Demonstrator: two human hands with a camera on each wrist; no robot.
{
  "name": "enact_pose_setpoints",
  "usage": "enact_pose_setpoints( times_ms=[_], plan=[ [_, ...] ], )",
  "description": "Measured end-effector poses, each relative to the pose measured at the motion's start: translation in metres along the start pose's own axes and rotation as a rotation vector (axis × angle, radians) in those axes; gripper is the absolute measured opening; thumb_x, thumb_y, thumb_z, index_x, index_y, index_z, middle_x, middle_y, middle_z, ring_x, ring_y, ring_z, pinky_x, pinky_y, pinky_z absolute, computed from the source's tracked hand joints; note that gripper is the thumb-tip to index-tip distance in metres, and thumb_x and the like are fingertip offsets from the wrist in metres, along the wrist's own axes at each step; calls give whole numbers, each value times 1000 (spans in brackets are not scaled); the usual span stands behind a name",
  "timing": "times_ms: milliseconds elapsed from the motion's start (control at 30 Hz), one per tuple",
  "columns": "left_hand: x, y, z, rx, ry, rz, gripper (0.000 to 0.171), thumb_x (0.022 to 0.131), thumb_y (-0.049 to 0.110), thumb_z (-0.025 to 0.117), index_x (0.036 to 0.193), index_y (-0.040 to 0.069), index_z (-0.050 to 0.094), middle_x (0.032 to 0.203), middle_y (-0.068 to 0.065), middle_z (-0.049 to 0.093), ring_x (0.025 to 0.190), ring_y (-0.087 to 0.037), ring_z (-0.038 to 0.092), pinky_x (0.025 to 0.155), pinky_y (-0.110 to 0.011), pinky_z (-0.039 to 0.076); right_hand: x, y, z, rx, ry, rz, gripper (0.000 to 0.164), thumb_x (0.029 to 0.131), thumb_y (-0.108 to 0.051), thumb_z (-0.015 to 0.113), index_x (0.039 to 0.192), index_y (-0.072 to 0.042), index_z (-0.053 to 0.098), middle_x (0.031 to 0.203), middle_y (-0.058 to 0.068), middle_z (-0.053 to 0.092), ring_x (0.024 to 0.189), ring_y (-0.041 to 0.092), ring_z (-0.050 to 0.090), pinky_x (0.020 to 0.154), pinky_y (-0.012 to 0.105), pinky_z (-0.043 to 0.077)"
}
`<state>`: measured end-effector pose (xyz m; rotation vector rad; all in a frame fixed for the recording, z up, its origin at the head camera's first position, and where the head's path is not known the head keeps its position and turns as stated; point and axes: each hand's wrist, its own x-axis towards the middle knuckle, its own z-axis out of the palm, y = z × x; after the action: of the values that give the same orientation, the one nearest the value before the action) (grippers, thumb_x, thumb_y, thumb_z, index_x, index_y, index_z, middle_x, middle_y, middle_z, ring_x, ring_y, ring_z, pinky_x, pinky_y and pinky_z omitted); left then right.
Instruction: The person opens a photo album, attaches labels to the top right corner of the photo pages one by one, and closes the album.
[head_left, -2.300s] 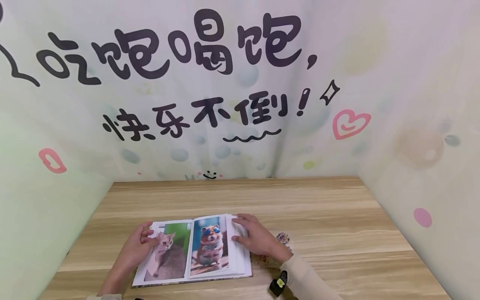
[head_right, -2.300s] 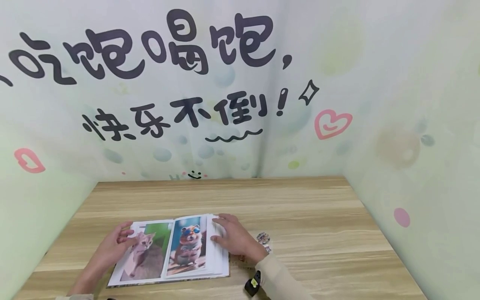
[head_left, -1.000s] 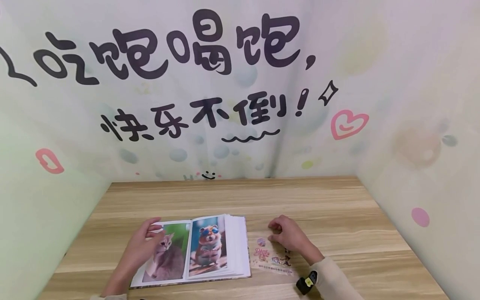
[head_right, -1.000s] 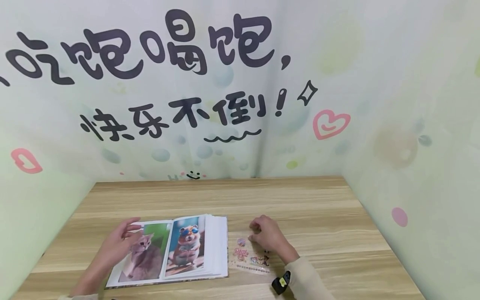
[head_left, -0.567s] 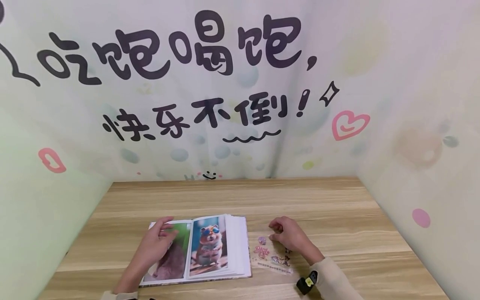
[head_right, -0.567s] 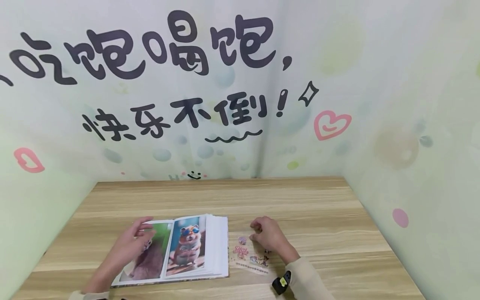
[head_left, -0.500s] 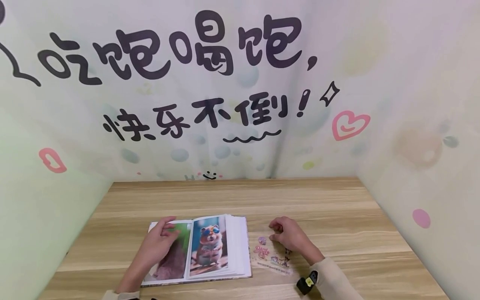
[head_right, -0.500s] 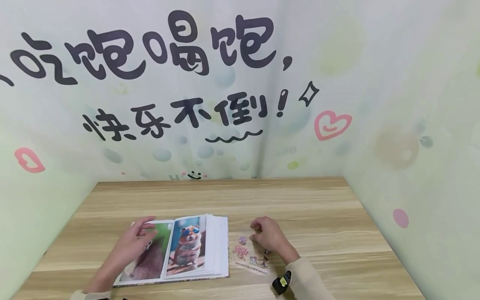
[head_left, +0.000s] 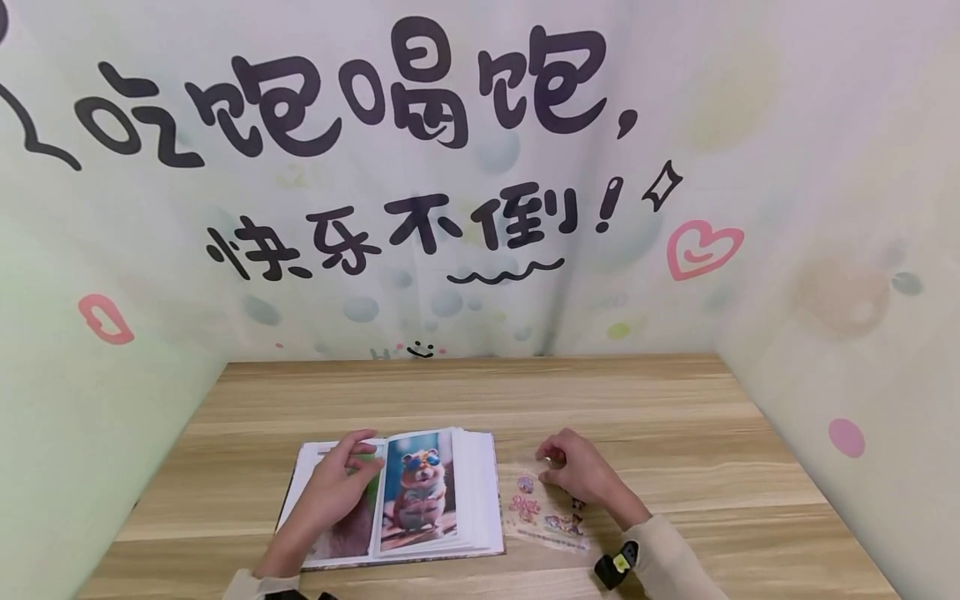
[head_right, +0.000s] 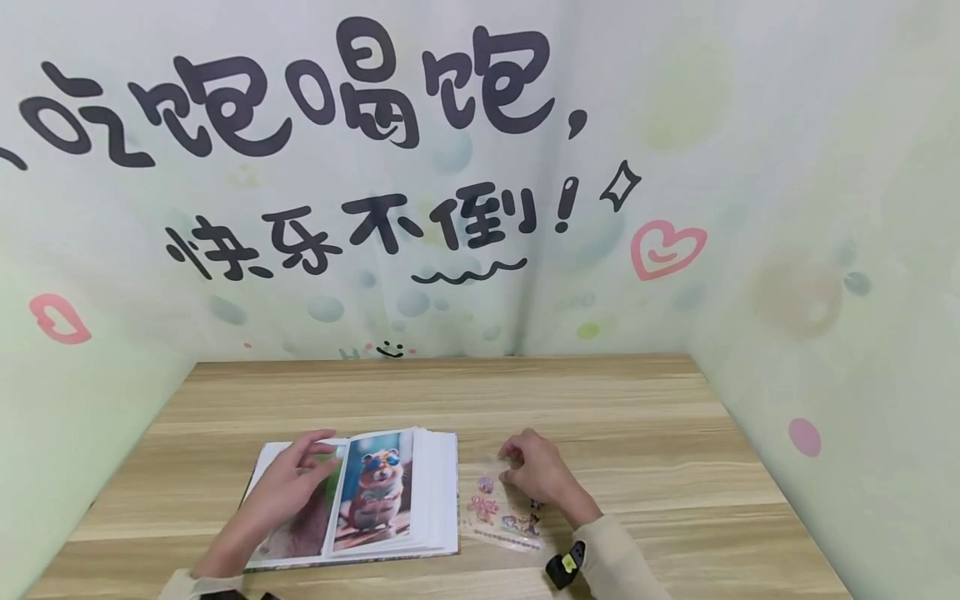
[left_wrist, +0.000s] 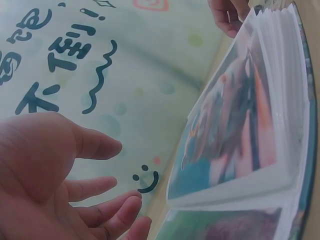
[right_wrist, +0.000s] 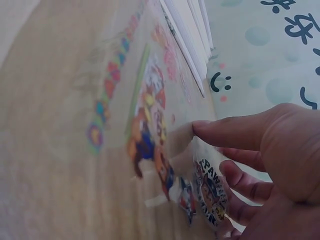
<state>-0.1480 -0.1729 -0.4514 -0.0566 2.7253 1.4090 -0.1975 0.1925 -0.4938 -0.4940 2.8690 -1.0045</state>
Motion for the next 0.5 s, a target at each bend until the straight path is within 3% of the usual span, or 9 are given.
enact_pose_setpoints(
  times_ms=[233, 500],
  plan=[
    [4, 7, 6, -3, 3, 13, 48, 98, 23, 61, 143, 11, 48, 131, -11, 62, 110, -23, 60, 79, -34, 50, 0, 1, -4, 66, -37, -25, 23, 78, -1, 79, 93, -12, 65, 86, 0, 56, 78, 14, 51, 67, 24, 44],
    [5, 12, 14, -24, -11, 29, 45, 97, 20, 63, 140, 11, 52, 127, -10, 64, 105, -22, 60, 74, -31, 50, 0, 1, -12, 134, -78, -72, 17, 84, 4, 70, 95, -7, 63, 83, -2, 63, 75, 8, 56, 66, 23, 50]
  ],
)
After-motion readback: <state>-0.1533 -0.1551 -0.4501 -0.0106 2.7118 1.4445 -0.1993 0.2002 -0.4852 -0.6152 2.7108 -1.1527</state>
